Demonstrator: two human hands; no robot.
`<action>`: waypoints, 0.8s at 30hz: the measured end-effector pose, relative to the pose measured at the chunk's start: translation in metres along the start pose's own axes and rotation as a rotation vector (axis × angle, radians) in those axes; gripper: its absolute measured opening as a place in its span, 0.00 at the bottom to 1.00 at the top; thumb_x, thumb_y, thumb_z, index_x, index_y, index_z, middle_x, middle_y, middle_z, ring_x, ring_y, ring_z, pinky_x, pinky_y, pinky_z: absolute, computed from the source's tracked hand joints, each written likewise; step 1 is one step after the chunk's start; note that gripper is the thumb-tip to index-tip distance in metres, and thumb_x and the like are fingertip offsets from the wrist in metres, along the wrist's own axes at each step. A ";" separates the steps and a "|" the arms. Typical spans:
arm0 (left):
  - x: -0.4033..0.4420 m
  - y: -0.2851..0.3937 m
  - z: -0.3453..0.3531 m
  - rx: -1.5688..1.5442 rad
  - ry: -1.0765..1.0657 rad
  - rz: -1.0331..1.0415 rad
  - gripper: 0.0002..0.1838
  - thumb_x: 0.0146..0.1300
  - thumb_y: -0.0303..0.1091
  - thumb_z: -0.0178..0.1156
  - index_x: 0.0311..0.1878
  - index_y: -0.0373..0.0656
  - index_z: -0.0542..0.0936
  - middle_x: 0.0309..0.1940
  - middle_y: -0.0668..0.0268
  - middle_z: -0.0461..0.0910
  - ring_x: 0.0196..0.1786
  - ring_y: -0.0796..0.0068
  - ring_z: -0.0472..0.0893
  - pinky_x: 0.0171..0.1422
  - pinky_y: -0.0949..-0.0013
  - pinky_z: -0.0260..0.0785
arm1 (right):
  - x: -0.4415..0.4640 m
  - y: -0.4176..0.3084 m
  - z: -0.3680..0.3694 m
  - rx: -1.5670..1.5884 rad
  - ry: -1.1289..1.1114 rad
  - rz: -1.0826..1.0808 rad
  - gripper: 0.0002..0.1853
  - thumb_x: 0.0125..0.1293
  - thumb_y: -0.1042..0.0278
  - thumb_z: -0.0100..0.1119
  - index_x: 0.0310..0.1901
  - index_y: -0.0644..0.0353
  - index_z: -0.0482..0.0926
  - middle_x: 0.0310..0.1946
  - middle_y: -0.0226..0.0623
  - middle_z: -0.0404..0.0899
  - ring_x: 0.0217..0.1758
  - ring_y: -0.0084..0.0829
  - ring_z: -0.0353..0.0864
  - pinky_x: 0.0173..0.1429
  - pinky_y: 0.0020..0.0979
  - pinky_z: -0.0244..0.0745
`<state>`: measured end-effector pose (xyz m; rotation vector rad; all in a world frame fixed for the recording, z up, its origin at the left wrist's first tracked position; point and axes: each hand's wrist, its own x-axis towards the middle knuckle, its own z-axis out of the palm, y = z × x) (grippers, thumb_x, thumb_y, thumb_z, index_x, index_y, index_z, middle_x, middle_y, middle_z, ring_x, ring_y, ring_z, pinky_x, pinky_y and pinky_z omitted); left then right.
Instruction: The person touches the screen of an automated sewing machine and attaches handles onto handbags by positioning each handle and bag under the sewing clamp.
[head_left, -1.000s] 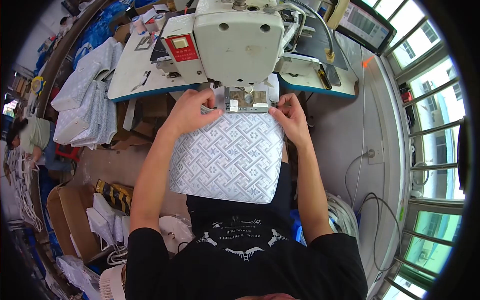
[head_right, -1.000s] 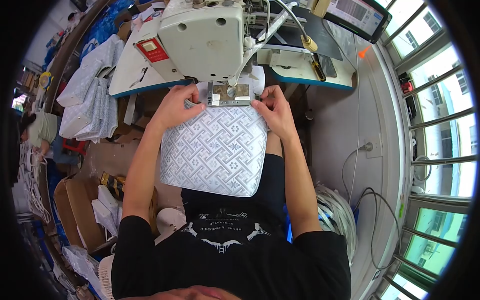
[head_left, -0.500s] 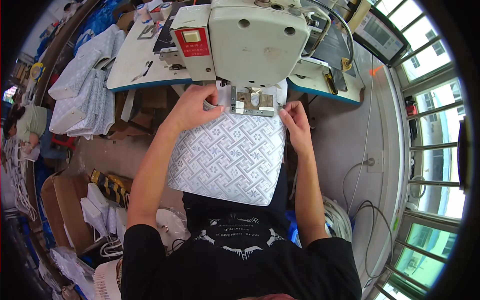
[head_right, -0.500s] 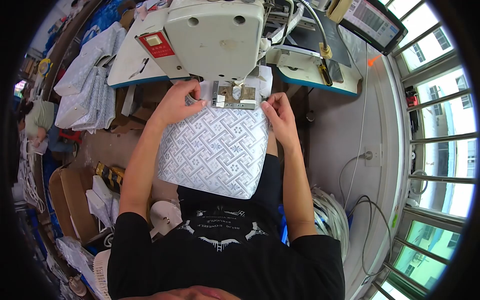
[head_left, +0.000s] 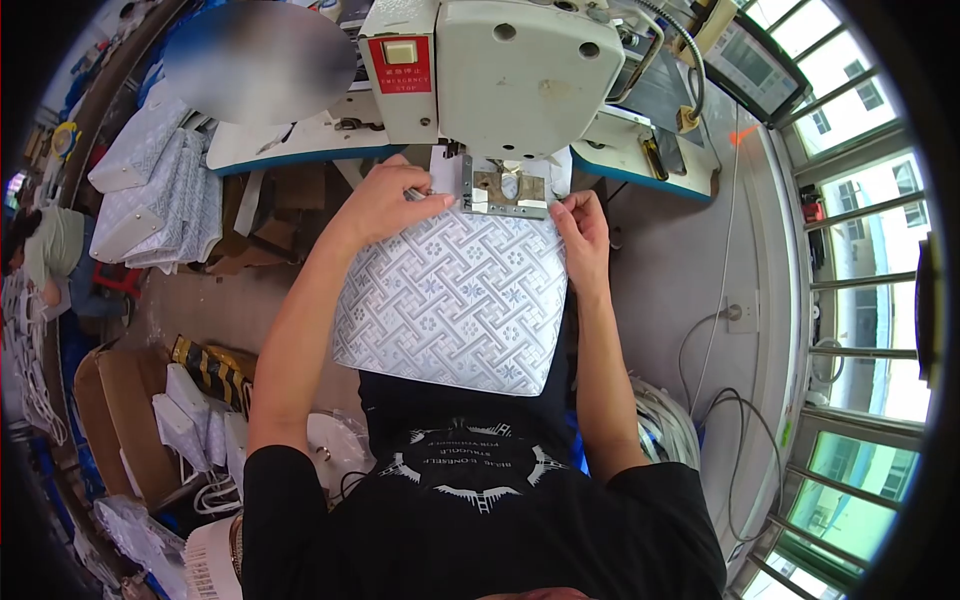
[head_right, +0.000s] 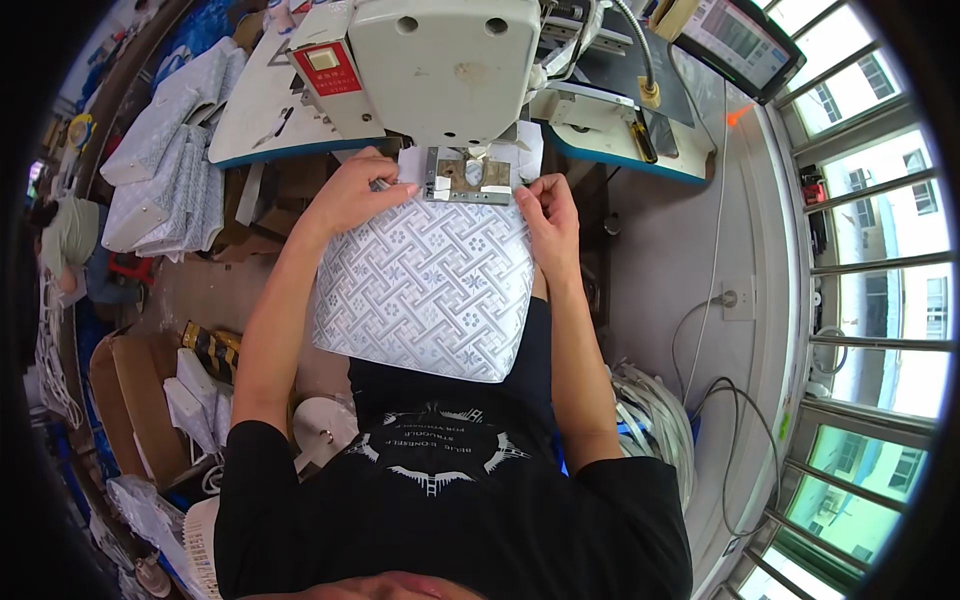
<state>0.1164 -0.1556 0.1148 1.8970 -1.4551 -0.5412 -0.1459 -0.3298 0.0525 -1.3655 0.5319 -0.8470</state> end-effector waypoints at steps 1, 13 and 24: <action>0.001 0.000 0.000 -0.001 0.002 0.007 0.23 0.66 0.47 0.74 0.31 0.36 0.78 0.30 0.62 0.76 0.45 0.65 0.74 0.50 0.64 0.68 | 0.000 0.001 -0.001 -0.012 -0.006 -0.004 0.09 0.78 0.71 0.66 0.43 0.60 0.73 0.35 0.21 0.74 0.37 0.12 0.70 0.42 0.19 0.66; 0.004 -0.004 -0.001 0.005 -0.042 0.020 0.21 0.63 0.46 0.75 0.31 0.36 0.80 0.29 0.63 0.76 0.45 0.66 0.73 0.49 0.63 0.68 | 0.003 0.001 -0.002 -0.018 -0.021 -0.010 0.10 0.76 0.75 0.65 0.41 0.59 0.71 0.33 0.21 0.72 0.36 0.12 0.69 0.41 0.19 0.65; -0.001 -0.013 0.003 -0.012 0.108 0.190 0.21 0.64 0.48 0.75 0.33 0.37 0.81 0.41 0.60 0.79 0.51 0.60 0.75 0.55 0.61 0.71 | 0.004 0.008 -0.004 0.003 -0.041 -0.025 0.10 0.76 0.75 0.65 0.42 0.57 0.70 0.33 0.20 0.70 0.35 0.12 0.66 0.40 0.19 0.63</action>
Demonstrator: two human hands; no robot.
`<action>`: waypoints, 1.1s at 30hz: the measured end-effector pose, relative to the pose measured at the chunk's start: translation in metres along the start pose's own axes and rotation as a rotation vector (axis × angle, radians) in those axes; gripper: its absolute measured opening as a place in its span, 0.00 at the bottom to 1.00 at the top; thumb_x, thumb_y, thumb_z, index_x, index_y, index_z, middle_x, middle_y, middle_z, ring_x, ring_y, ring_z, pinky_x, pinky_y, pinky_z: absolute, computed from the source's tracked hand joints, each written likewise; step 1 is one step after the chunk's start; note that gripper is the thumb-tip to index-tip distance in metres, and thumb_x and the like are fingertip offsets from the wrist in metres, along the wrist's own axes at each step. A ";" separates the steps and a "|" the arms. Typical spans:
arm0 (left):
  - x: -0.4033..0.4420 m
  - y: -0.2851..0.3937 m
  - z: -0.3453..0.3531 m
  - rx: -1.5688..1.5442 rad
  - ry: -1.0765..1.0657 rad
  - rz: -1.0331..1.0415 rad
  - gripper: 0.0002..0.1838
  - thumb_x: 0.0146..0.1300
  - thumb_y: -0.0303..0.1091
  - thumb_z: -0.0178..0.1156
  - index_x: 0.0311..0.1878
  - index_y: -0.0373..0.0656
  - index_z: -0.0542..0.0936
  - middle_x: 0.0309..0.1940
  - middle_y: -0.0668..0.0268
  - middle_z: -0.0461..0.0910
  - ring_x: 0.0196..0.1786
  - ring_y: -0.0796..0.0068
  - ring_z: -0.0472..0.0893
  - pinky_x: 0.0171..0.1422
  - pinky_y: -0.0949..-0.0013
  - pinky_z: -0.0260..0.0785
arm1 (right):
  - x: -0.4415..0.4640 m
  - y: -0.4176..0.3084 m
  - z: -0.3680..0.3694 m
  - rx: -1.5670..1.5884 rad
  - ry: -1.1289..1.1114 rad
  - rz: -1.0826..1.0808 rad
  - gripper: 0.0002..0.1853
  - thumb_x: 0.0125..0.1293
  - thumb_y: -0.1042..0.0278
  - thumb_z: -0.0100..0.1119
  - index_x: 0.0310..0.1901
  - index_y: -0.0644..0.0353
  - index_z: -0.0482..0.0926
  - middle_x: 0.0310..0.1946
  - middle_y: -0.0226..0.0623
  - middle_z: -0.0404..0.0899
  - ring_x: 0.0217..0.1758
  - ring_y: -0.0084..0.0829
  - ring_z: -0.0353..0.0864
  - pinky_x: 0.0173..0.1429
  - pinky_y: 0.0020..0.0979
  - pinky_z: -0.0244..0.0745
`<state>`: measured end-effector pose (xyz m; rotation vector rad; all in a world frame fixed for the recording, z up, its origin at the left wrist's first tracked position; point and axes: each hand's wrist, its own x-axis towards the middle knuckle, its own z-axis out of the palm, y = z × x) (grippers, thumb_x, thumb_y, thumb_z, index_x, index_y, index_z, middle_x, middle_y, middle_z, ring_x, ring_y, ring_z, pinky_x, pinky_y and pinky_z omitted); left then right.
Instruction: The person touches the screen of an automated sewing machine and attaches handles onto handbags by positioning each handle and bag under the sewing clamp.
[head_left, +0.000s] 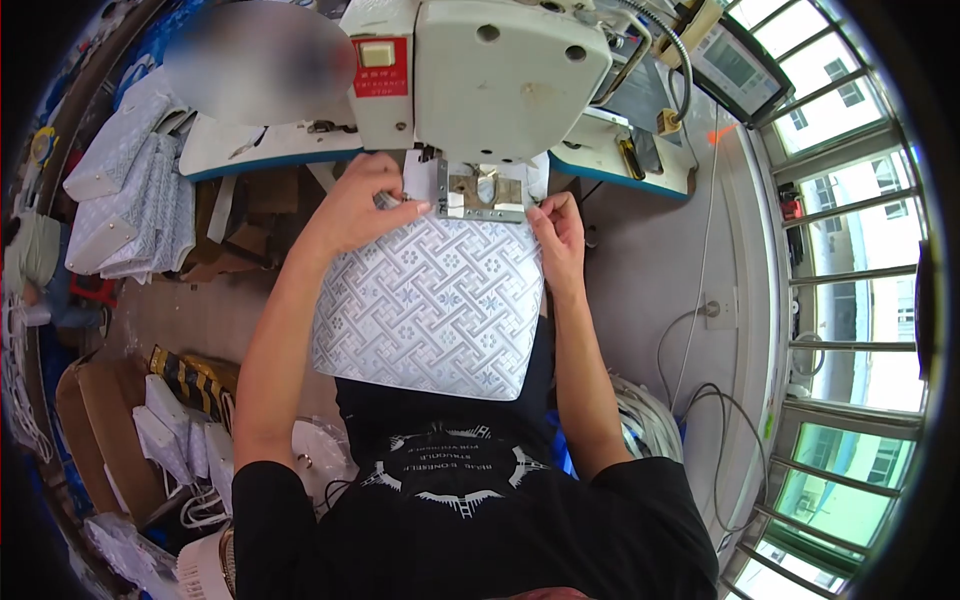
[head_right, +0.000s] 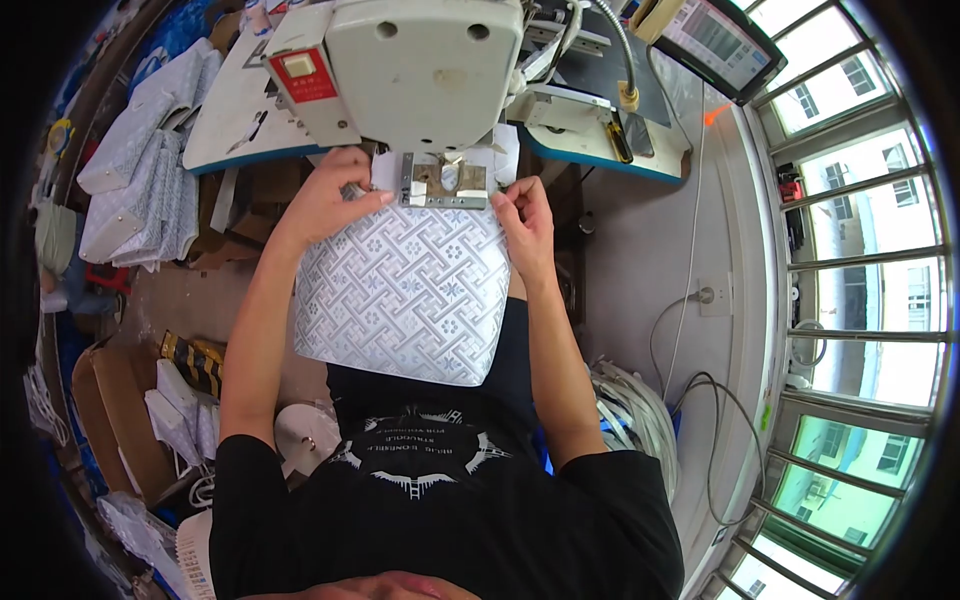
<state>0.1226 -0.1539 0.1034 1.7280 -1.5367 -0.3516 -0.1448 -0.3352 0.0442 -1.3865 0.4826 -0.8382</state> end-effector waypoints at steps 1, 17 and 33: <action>-0.004 -0.001 0.000 -0.001 -0.001 -0.013 0.21 0.64 0.48 0.75 0.33 0.37 0.81 0.41 0.60 0.79 0.51 0.60 0.75 0.55 0.61 0.71 | 0.001 -0.001 0.001 0.009 0.005 -0.026 0.10 0.76 0.75 0.65 0.42 0.57 0.70 0.34 0.20 0.70 0.35 0.12 0.66 0.40 0.18 0.62; -0.017 0.014 -0.005 0.049 0.039 -0.150 0.17 0.67 0.43 0.74 0.42 0.40 0.80 0.56 0.60 0.74 0.65 0.59 0.72 0.72 0.60 0.65 | -0.007 0.001 0.002 -0.042 0.042 -0.091 0.10 0.78 0.74 0.64 0.42 0.57 0.70 0.31 0.18 0.69 0.32 0.09 0.64 0.37 0.18 0.60; -0.023 -0.003 0.000 0.059 0.149 -0.129 0.20 0.63 0.50 0.76 0.45 0.43 0.85 0.61 0.58 0.78 0.66 0.58 0.78 0.71 0.60 0.70 | -0.046 -0.048 0.027 -0.433 0.099 0.232 0.23 0.85 0.55 0.56 0.68 0.64 0.73 0.55 0.40 0.83 0.56 0.27 0.78 0.64 0.30 0.73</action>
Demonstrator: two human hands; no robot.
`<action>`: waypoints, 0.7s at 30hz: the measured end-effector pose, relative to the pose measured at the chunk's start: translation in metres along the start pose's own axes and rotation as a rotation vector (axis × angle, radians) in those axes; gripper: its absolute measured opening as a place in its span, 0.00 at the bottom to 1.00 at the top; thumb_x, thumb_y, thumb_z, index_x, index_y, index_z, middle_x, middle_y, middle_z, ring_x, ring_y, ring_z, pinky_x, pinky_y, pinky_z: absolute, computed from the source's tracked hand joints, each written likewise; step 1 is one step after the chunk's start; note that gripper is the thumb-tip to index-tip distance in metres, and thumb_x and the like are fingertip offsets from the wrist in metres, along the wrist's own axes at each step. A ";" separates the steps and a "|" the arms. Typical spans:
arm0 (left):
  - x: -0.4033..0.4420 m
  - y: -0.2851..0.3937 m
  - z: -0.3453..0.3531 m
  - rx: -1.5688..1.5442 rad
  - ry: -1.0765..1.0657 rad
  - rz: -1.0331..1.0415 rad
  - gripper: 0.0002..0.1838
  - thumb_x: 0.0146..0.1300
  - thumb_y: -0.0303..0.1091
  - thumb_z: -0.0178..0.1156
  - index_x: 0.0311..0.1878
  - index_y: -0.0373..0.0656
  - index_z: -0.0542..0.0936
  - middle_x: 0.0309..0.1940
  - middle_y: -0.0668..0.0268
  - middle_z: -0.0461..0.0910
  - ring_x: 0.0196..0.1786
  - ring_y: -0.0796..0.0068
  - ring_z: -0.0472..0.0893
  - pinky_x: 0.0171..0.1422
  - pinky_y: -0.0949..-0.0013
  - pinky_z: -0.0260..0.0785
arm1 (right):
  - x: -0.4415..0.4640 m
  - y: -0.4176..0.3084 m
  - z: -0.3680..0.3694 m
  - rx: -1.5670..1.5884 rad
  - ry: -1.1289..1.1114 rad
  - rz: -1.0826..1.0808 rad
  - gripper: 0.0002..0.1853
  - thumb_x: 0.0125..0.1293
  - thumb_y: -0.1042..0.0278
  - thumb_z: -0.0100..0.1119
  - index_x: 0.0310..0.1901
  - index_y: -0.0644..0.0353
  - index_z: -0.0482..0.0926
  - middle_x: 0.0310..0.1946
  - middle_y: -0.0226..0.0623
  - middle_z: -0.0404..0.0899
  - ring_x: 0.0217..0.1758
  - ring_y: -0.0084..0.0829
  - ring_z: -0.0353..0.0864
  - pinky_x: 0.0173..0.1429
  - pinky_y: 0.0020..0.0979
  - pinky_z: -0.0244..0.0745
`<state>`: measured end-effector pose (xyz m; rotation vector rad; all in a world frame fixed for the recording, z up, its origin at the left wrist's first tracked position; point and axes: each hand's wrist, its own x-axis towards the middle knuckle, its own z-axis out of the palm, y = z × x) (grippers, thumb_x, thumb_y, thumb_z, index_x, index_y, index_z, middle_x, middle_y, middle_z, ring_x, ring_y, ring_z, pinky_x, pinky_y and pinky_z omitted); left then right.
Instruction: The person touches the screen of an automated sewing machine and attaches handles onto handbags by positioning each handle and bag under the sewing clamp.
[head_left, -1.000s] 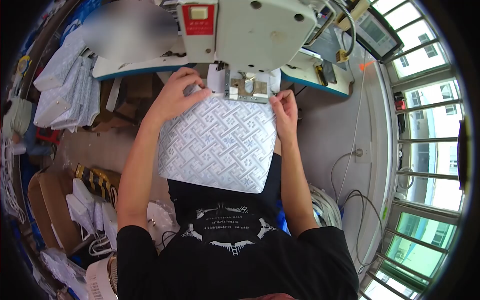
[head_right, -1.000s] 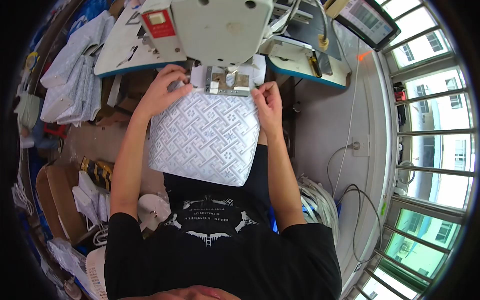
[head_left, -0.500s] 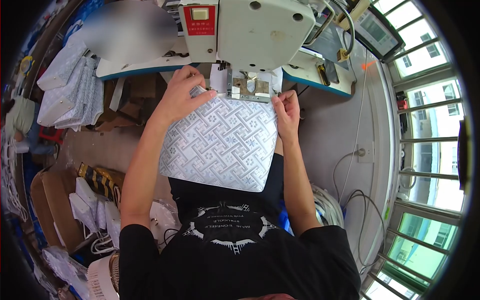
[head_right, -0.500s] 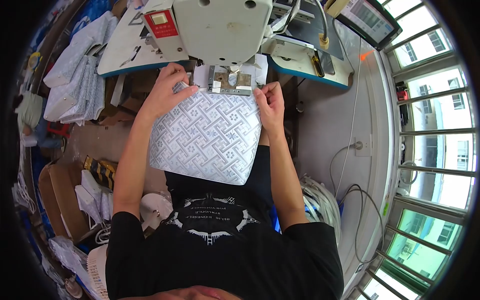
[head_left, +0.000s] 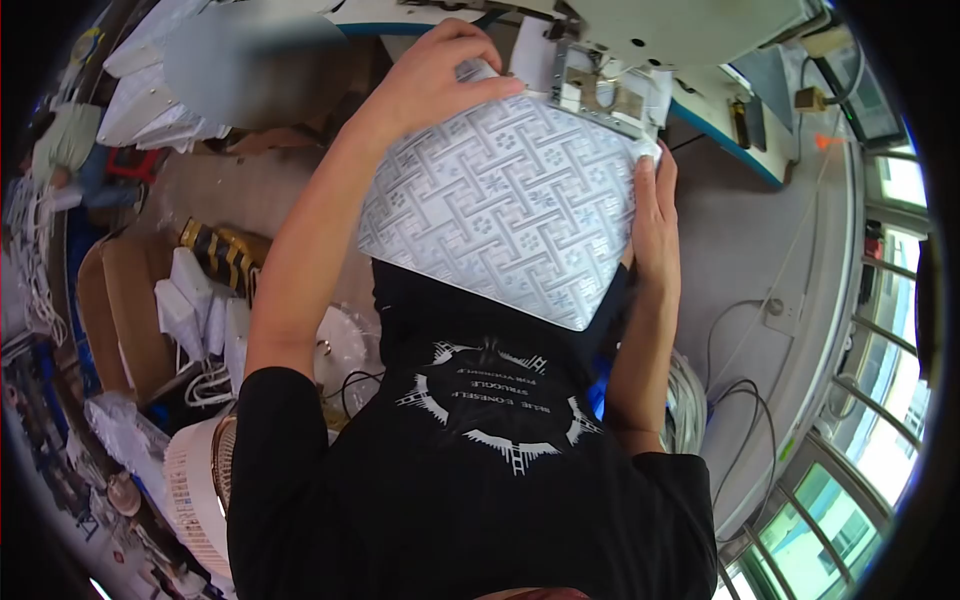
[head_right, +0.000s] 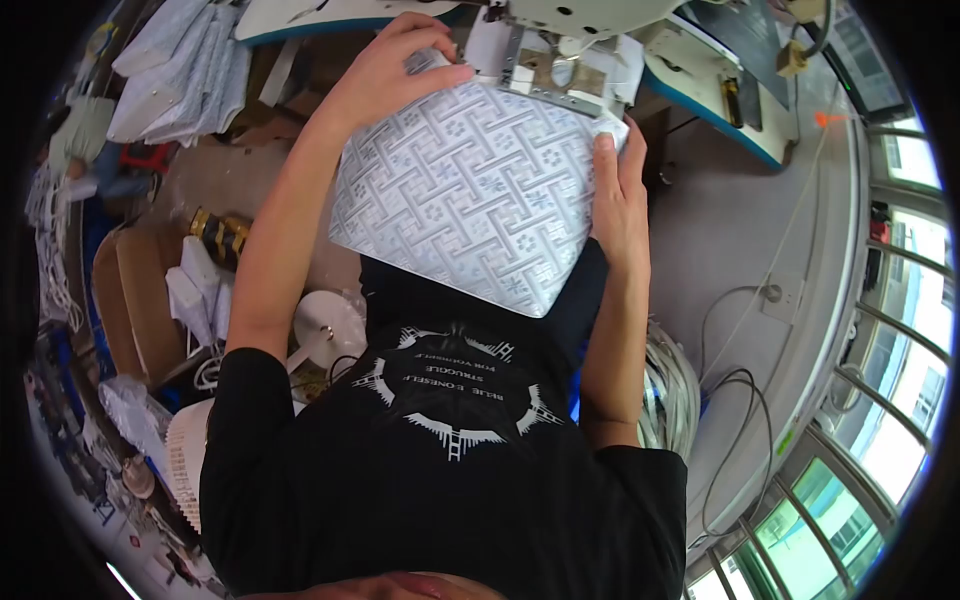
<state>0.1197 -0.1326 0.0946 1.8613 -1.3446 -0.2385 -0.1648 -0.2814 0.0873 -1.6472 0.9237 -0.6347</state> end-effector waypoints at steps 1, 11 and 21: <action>0.003 0.000 0.000 0.046 -0.005 0.004 0.22 0.63 0.54 0.76 0.45 0.44 0.86 0.60 0.59 0.79 0.65 0.58 0.79 0.70 0.60 0.71 | 0.001 0.006 0.000 0.015 -0.015 -0.018 0.25 0.85 0.53 0.55 0.71 0.64 0.71 0.57 0.41 0.83 0.58 0.28 0.78 0.66 0.31 0.73; 0.006 0.008 -0.004 0.123 -0.015 0.070 0.24 0.60 0.57 0.77 0.42 0.43 0.86 0.59 0.57 0.80 0.65 0.51 0.78 0.69 0.55 0.71 | 0.006 0.026 -0.002 -0.004 0.000 -0.158 0.28 0.86 0.50 0.52 0.76 0.60 0.68 0.55 0.47 0.85 0.61 0.32 0.80 0.68 0.33 0.74; 0.003 0.019 -0.005 0.091 -0.076 -0.036 0.21 0.63 0.53 0.75 0.42 0.44 0.86 0.63 0.58 0.78 0.70 0.52 0.73 0.74 0.52 0.65 | 0.032 0.017 -0.012 -0.158 -0.022 -0.074 0.23 0.83 0.48 0.54 0.57 0.64 0.78 0.37 0.47 0.85 0.42 0.33 0.83 0.51 0.37 0.78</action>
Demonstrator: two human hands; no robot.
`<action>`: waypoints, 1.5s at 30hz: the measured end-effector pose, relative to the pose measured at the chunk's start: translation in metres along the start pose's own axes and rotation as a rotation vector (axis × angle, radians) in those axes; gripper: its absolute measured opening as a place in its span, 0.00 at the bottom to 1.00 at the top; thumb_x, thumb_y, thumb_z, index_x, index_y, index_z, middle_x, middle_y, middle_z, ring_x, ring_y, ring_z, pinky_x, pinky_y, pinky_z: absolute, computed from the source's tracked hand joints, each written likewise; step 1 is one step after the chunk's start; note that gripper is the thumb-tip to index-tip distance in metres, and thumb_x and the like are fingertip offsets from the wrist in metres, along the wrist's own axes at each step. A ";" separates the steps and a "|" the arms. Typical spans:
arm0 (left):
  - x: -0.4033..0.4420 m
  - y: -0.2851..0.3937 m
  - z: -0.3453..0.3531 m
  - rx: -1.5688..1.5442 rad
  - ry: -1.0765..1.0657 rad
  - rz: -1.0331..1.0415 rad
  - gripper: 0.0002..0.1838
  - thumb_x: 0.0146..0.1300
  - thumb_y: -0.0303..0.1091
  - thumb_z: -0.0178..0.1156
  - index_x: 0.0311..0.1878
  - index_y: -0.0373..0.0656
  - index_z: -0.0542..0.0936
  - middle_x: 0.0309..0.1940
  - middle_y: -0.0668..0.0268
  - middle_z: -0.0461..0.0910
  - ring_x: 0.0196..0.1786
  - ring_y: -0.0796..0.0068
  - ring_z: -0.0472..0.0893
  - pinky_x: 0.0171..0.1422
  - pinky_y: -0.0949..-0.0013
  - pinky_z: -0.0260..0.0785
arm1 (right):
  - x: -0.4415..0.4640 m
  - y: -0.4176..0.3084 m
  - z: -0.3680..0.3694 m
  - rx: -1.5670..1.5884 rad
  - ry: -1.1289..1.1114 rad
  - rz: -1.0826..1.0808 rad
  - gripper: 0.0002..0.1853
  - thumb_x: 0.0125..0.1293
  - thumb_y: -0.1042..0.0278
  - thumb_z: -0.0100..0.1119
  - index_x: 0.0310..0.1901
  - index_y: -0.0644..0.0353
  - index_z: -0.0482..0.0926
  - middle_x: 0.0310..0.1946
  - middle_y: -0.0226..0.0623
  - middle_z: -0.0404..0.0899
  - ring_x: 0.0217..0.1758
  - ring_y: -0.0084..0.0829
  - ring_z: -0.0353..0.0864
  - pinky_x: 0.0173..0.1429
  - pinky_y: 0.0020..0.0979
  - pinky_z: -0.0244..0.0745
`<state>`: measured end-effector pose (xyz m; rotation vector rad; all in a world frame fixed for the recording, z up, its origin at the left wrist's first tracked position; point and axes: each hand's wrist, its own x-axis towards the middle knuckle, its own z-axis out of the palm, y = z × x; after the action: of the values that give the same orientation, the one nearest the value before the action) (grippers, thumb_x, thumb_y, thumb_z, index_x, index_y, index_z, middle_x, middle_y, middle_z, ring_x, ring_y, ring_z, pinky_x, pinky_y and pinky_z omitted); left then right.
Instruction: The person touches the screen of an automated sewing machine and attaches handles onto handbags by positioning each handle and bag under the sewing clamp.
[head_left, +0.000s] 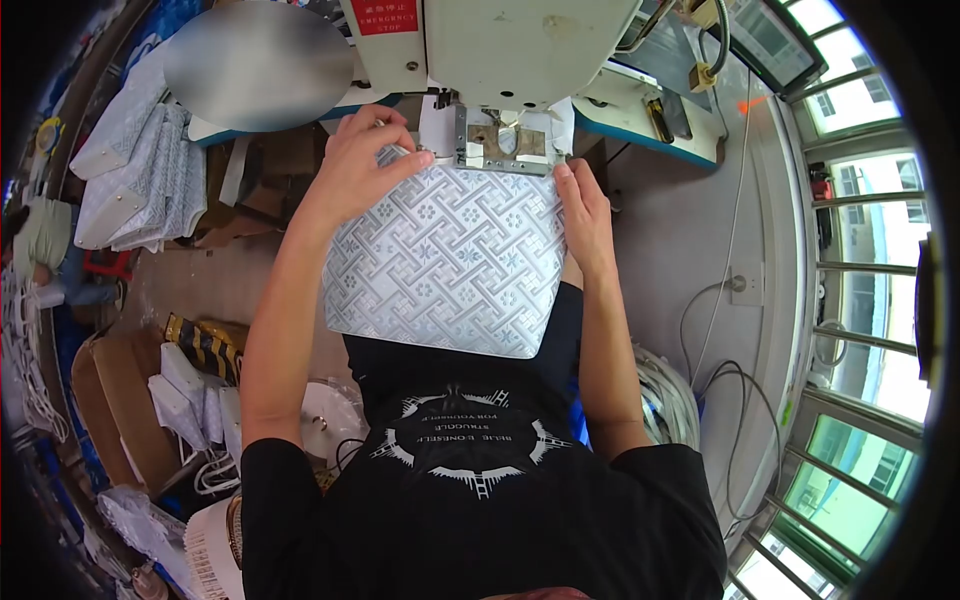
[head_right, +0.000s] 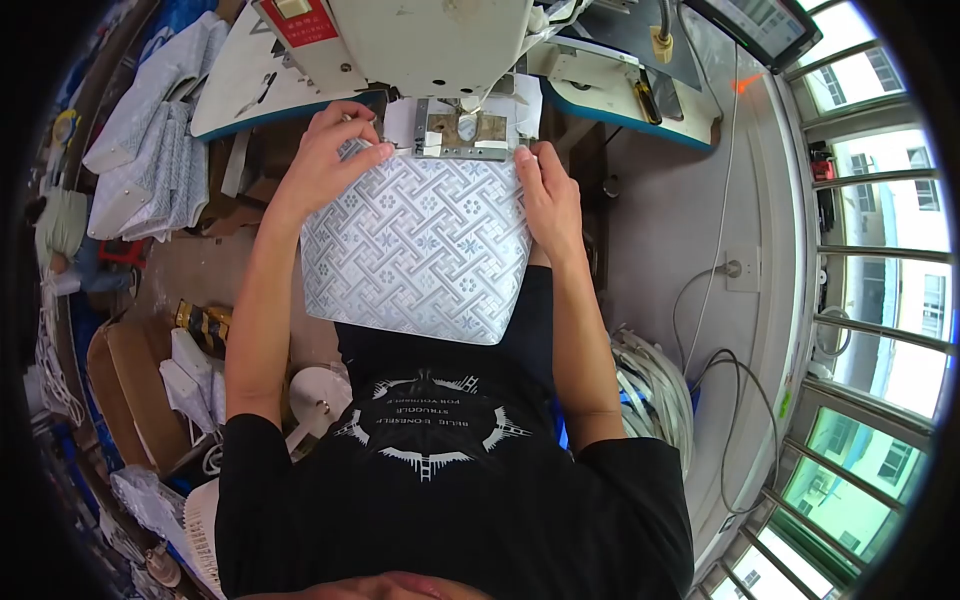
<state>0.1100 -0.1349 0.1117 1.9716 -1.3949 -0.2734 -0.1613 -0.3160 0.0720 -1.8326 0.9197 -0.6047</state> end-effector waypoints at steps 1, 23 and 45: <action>0.000 0.001 -0.001 0.004 -0.010 -0.009 0.19 0.64 0.50 0.75 0.42 0.44 0.86 0.62 0.58 0.78 0.70 0.53 0.74 0.74 0.53 0.64 | 0.002 0.003 0.002 0.006 0.002 -0.015 0.23 0.83 0.48 0.55 0.55 0.64 0.78 0.35 0.47 0.84 0.39 0.34 0.82 0.49 0.37 0.77; -0.002 0.091 0.067 0.355 0.285 0.258 0.26 0.71 0.53 0.66 0.65 0.46 0.84 0.71 0.47 0.71 0.74 0.44 0.67 0.76 0.45 0.57 | 0.107 -0.049 0.003 -0.198 0.035 -0.825 0.11 0.70 0.74 0.65 0.53 0.58 0.82 0.40 0.48 0.85 0.43 0.53 0.84 0.47 0.45 0.80; -0.006 0.094 0.063 0.268 0.278 0.188 0.24 0.69 0.47 0.68 0.64 0.46 0.84 0.70 0.51 0.73 0.74 0.43 0.69 0.77 0.44 0.61 | 0.074 -0.074 -0.002 -0.216 -0.096 -0.585 0.06 0.66 0.72 0.65 0.41 0.60 0.89 0.39 0.40 0.88 0.45 0.47 0.86 0.52 0.43 0.82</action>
<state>0.0039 -0.1726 0.1238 1.9775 -1.4765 0.2779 -0.0948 -0.3578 0.1413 -2.3234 0.3827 -0.7834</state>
